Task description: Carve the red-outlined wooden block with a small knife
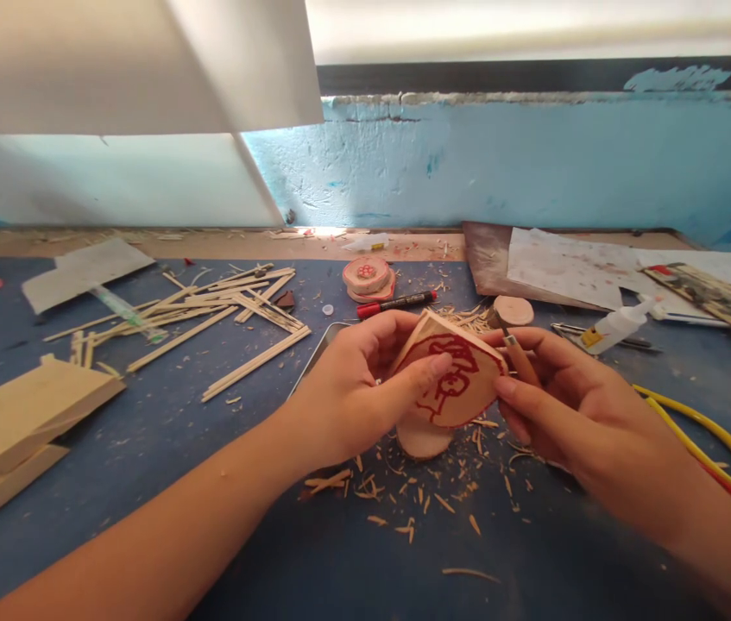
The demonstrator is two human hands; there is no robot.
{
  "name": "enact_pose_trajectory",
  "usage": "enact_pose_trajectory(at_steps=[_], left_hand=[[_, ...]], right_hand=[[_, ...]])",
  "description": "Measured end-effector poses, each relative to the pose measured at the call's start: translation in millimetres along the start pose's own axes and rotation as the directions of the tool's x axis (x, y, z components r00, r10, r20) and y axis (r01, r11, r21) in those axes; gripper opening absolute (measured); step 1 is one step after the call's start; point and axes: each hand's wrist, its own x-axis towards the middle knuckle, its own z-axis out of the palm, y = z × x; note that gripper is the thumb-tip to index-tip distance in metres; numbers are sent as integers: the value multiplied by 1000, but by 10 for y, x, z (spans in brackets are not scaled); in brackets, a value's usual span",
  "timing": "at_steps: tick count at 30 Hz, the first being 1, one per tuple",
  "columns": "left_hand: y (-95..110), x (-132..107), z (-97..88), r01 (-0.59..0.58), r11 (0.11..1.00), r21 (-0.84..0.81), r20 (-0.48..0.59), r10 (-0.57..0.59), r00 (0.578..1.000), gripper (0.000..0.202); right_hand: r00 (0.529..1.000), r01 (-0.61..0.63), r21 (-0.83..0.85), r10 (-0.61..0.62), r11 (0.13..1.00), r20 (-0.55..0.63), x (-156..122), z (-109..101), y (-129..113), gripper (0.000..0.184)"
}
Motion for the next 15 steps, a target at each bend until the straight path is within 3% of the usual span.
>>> enact_pose_trajectory(at_steps=[4,8,11,15], left_hand=[[10,-9,-7,-33,999,-13,39,34,999,30],[65,-58,-9,-119,983,138,12,119,993,29],[106,-92,-5,-174,958,229,10,177,984,28],[140,-109,-4,-194,949,250,191,148,970,43]], right_hand=[[999,53,-38,-54,998,-9,5,-8,15,43],[987,150,-93,-154,984,-38,-11,14,49,34],[986,160,-104,-164,982,-29,-22,24,42,31],[983,179,-145,-183,973,-11,-15,18,28,32]])
